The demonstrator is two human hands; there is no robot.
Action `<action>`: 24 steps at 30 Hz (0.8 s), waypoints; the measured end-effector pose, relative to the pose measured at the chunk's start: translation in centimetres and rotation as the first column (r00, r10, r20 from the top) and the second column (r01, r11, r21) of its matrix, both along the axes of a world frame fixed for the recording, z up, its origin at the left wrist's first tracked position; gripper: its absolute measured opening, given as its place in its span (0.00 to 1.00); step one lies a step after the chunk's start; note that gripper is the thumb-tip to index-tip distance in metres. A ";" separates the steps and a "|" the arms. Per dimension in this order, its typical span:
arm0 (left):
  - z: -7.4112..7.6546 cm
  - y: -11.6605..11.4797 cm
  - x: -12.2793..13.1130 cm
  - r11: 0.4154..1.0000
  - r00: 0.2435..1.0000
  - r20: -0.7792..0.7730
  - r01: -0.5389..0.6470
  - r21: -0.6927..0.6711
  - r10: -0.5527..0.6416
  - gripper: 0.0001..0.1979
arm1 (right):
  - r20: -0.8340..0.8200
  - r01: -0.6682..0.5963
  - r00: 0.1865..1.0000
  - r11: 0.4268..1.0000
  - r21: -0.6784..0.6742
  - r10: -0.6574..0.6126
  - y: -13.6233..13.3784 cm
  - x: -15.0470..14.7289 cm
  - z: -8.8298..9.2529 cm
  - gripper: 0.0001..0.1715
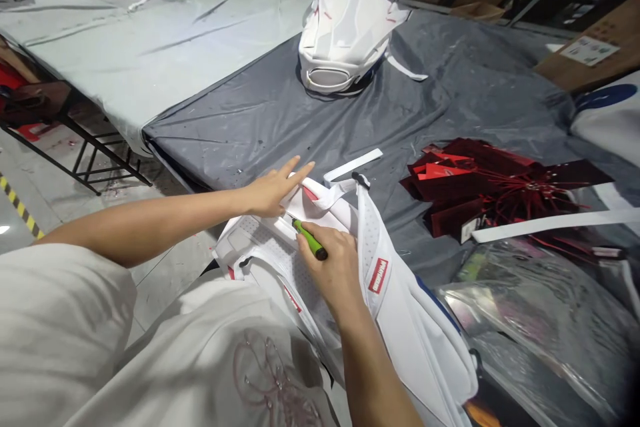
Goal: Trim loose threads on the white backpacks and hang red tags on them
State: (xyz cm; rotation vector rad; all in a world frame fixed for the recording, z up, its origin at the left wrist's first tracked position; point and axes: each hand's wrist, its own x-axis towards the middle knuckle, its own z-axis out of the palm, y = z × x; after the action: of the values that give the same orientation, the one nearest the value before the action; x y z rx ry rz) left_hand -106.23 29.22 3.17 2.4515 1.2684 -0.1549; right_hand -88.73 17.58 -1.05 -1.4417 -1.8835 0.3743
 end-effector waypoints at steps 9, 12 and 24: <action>-0.2 1.4 -0.3 0.992 0.999 -0.048 0.018 -0.122 -0.024 0.56 | -0.040 0.003 0.999 1.000 -0.013 -0.004 1.0 -0.5 -0.3 0.12; -0.5 1.5 -0.3 0.994 0.999 -0.009 0.030 -0.101 -0.031 0.55 | -0.094 -0.026 0.995 0.998 -0.061 0.020 1.5 -1.0 -0.5 0.13; -0.4 1.4 -0.5 0.994 1.000 0.019 0.005 -0.109 -0.003 0.54 | 0.053 -0.008 0.999 1.000 -0.023 0.009 1.7 -1.4 -0.7 0.14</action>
State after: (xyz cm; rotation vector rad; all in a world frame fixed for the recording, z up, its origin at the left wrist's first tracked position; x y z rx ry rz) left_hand -106.69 30.58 2.73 2.3579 1.2149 -0.1961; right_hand -90.09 19.26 -1.71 -1.4724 -1.9340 0.3661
